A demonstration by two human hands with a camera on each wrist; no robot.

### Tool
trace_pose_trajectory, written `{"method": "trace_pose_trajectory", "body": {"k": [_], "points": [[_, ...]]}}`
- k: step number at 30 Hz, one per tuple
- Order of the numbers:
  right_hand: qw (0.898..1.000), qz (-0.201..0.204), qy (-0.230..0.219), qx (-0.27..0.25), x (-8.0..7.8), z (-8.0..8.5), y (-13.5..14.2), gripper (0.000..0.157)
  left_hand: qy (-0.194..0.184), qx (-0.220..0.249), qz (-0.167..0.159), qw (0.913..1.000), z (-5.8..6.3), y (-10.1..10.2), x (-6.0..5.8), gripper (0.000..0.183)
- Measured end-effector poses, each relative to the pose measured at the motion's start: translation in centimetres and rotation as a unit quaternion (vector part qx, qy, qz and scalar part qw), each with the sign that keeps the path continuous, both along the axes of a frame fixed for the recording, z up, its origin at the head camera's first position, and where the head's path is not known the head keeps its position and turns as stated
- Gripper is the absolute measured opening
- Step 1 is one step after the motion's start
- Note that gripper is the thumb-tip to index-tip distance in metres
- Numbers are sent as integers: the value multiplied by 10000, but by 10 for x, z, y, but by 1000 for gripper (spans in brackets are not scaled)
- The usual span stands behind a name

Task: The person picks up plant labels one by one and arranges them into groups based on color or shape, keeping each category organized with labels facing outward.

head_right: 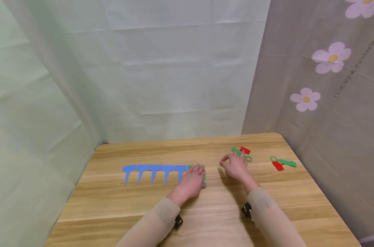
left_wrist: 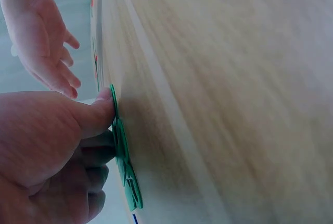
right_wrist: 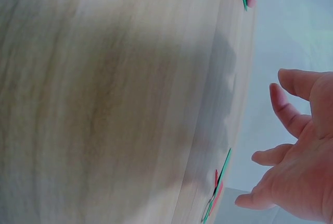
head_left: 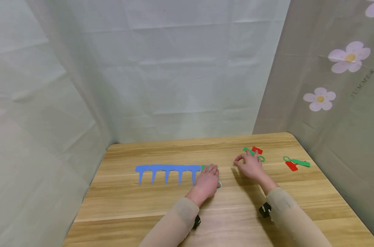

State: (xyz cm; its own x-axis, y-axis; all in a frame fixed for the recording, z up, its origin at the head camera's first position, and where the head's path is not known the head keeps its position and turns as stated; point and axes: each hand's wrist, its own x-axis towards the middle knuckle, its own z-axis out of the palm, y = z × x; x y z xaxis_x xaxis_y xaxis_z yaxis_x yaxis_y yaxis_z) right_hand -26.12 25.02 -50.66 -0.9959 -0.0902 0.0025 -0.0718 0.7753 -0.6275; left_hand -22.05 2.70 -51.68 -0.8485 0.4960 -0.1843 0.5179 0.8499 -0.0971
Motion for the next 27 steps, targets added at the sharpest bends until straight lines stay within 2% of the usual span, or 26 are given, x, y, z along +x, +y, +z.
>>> {"method": "trace_pose_trajectory", "body": {"k": [7,17,27], "points": [[10000,-8,23,12,-1,-1,0,20,-117,-5,72,9999,0,1,-2,65],[9999,-24,39,137,-2,-4,5,19,-166,1,29,9999,3,1,1,64],[9992,94,184,351,-6,1,29,15,-177,-79,60,9998,1,2,2,63]]}}
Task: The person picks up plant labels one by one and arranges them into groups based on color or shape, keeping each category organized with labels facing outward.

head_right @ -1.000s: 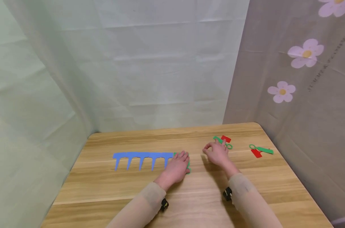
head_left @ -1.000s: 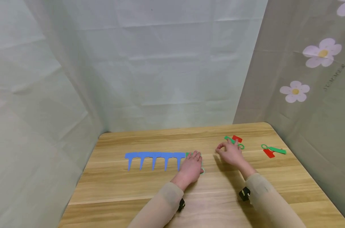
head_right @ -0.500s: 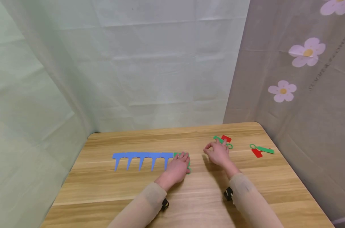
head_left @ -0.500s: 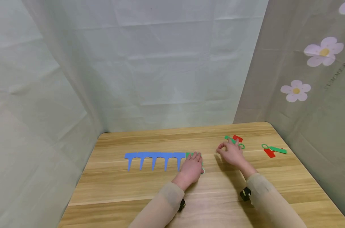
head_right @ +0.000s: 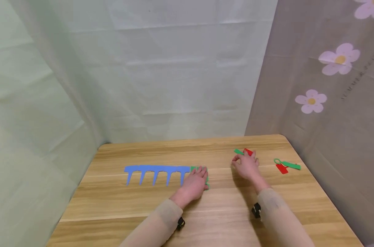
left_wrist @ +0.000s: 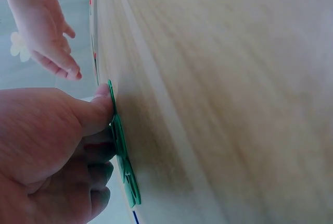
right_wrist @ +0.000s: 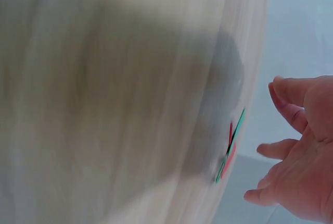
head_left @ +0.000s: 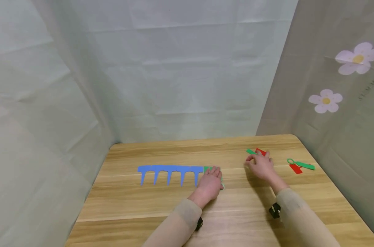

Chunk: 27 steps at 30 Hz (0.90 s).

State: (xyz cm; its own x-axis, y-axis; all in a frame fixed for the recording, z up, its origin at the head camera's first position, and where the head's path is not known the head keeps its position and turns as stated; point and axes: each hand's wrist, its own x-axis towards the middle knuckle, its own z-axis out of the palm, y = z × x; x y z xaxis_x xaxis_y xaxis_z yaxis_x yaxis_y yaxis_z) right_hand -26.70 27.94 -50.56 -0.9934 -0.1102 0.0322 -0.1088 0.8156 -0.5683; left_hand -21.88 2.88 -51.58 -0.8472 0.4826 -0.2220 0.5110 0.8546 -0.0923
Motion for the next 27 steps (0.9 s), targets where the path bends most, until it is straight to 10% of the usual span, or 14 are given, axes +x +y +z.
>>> {"method": "trace_pose_trajectory", "body": {"k": [16,27], "points": [[9752,1354,487,1684,-42,9,49,38,107,-76,2,9999,-2,2,2,64],[9588,1595,128,2345,-57,23,44,63,85,-44,35,9999,3,1,4,64]]}}
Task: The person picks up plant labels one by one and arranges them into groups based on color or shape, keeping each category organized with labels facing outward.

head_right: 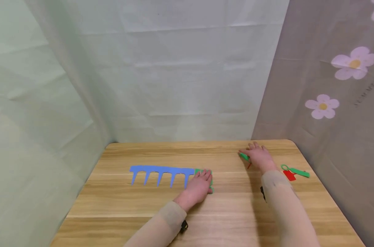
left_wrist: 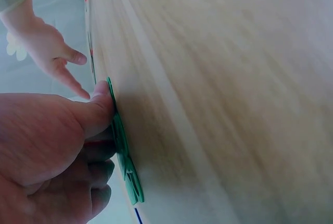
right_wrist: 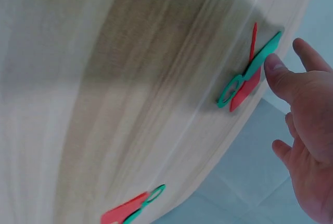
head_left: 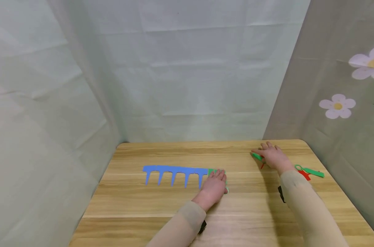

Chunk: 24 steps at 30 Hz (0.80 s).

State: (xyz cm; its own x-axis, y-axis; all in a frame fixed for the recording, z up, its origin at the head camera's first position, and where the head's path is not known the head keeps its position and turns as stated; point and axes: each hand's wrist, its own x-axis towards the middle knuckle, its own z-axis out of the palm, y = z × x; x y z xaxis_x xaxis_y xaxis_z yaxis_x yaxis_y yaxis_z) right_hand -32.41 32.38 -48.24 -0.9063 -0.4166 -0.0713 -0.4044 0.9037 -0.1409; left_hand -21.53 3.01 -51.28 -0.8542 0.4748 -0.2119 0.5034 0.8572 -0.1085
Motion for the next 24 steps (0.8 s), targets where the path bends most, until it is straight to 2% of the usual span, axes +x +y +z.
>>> {"method": "trace_pose_trajectory", "body": {"k": [5,10,14,20,24], "points": [[9994,124,80,301,-5,-3,1,71,17,-42,11,10000,-2,2,-1,64],[9974,74,252,667,-11,-10,3,71,50,-52,29,10000,-1,3,-1,63],[9959,-69,455,773,-14,-12,0,66,21,-23,36,10000,0,4,-1,63],[9943,-319,534,868,-15,-11,-9,57,-41,-15,87,10000,1,2,-1,63],[9926,-426,579,980,-15,-12,-11,57,-9,-21,82,10000,-1,2,-1,63]]}}
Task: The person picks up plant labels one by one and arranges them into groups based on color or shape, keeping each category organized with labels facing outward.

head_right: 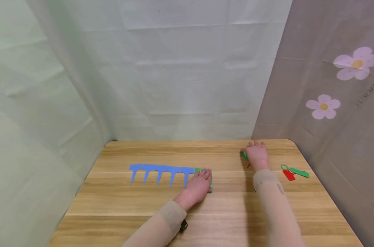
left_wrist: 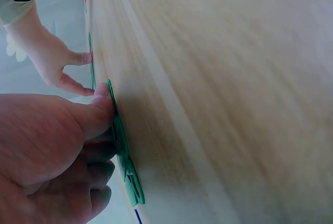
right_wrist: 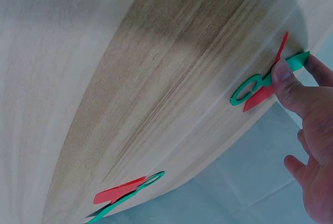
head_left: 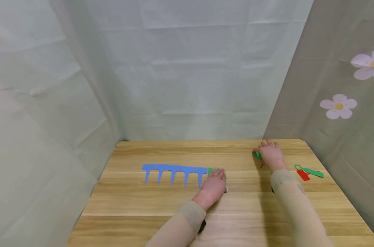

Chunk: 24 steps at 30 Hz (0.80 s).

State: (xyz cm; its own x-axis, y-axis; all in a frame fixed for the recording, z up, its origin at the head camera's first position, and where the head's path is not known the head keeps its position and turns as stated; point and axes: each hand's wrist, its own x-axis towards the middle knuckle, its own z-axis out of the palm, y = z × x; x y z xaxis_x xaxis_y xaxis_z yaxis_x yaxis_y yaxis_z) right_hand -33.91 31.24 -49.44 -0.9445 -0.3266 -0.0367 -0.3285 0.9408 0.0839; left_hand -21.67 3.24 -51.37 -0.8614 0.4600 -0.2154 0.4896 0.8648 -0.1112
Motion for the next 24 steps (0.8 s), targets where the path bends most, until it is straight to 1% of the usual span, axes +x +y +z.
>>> {"method": "trace_pose_trajectory", "body": {"k": [4,7,13,20,24], "points": [[10000,-47,7,-21,-2,-1,0,61,48,-8,3,10000,0,0,-1,63],[9999,-88,-2,-55,-2,-1,0,59,3,24,43,10000,1,1,0,63],[9999,-155,10,-41,-2,-2,-2,61,-89,123,116,9998,2,2,2,62],[9997,-206,-35,-96,-2,-5,0,70,-38,58,70,10000,0,3,0,62],[9997,-227,-47,-106,-2,-5,0,69,-42,57,66,10000,1,3,0,62]]}}
